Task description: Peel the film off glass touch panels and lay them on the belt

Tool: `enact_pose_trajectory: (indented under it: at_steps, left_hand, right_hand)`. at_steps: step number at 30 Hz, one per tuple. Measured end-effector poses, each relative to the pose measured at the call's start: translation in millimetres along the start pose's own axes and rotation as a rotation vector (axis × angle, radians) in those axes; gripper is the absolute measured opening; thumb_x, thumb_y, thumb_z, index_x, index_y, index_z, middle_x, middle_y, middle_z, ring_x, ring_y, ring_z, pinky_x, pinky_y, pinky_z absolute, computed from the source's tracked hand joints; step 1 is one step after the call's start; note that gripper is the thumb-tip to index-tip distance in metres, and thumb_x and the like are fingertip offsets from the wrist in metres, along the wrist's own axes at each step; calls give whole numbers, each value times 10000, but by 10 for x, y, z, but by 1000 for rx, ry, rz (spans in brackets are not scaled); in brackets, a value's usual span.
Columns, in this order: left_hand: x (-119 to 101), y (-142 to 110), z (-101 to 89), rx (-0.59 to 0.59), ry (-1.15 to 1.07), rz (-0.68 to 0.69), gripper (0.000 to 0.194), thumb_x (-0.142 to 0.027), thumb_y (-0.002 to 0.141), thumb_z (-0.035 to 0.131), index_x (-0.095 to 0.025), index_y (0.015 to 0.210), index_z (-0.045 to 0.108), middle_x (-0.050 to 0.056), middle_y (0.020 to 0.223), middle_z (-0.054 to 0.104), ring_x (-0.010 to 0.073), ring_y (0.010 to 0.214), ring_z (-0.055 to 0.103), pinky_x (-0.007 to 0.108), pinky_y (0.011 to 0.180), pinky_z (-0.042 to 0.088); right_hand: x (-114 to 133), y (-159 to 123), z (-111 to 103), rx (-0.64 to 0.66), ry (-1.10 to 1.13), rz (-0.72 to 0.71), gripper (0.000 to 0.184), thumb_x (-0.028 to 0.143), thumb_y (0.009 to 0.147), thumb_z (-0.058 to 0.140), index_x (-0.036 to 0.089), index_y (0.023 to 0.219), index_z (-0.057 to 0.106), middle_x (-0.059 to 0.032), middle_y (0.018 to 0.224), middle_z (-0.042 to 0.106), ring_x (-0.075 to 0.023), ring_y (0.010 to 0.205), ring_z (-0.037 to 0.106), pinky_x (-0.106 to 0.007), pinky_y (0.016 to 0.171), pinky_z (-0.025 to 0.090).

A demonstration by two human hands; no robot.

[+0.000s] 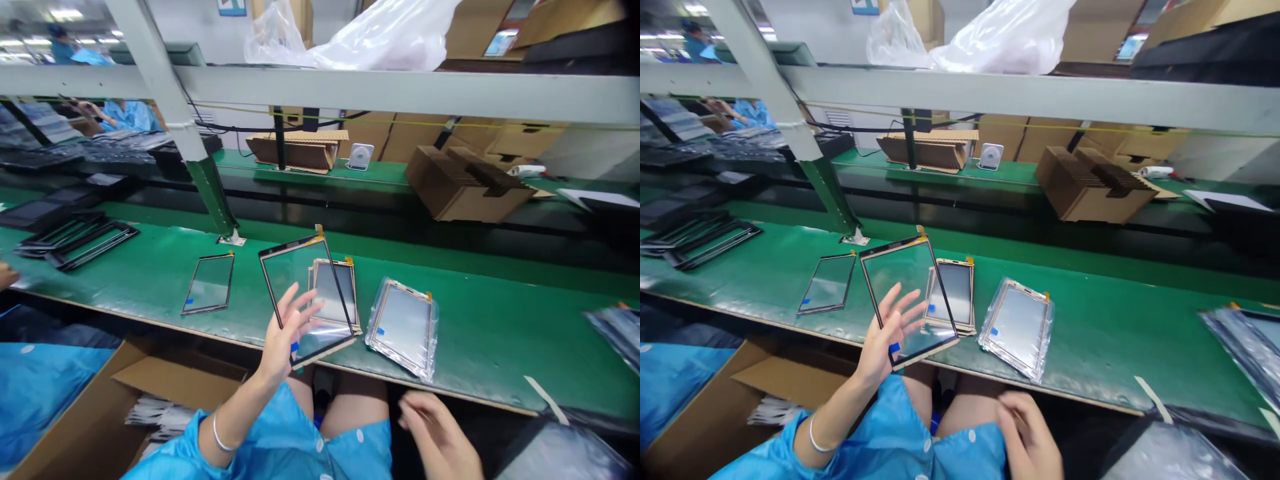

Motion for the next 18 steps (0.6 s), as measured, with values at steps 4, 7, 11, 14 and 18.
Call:
enact_pose_trajectory:
  at_steps: [4, 7, 11, 14, 18]
  left_hand:
    - [66, -287, 125, 44, 20, 17, 404, -325, 894, 549, -307, 1292, 486, 79, 1277, 589, 271, 1116, 600, 387, 877, 513]
    - [45, -404, 147, 57, 4, 78, 364, -303, 908, 527, -361, 1267, 511, 49, 1266, 601, 265, 1114, 603, 385, 870, 521]
    - [19, -458, 167, 68, -18, 145, 353, -274, 918, 509, -390, 1251, 523, 27, 1243, 622, 256, 1102, 613, 376, 859, 533]
    - [37, -493, 182, 64, -12, 162, 356, -270, 918, 508, -388, 1253, 522, 27, 1235, 629, 255, 1103, 612, 375, 862, 533]
    - [77, -536, 192, 68, 12, 167, 358, -274, 916, 508, -377, 1259, 514, 30, 1240, 625, 258, 1109, 608, 385, 871, 528]
  right_hand:
    - [222, 229, 524, -19, -3, -138, 139, 331, 842, 596, 199, 874, 625, -60, 878, 621, -186, 797, 622, -266, 677, 536]
    - [348, 305, 662, 14, 9, -203, 77, 278, 869, 569, 211, 851, 601, -35, 849, 584, -159, 796, 588, -243, 686, 508]
    - [383, 271, 618, 36, 66, -191, 69, 257, 880, 562, 207, 840, 587, -28, 829, 564, -150, 768, 569, -238, 664, 491]
    - [378, 274, 584, 18, 88, -174, 94, 272, 875, 571, 195, 821, 579, -35, 814, 558, -161, 754, 558, -251, 647, 483]
    - [436, 310, 580, 29, 32, -226, 113, 254, 888, 543, 198, 791, 559, -20, 764, 538, -151, 695, 533, -252, 626, 457]
Point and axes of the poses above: each hand's wrist, its own y-axis towards the middle knuckle, its own z-axis out of the palm, x = y × z, the point moved 1 cm from there along y, towards the middle knuckle
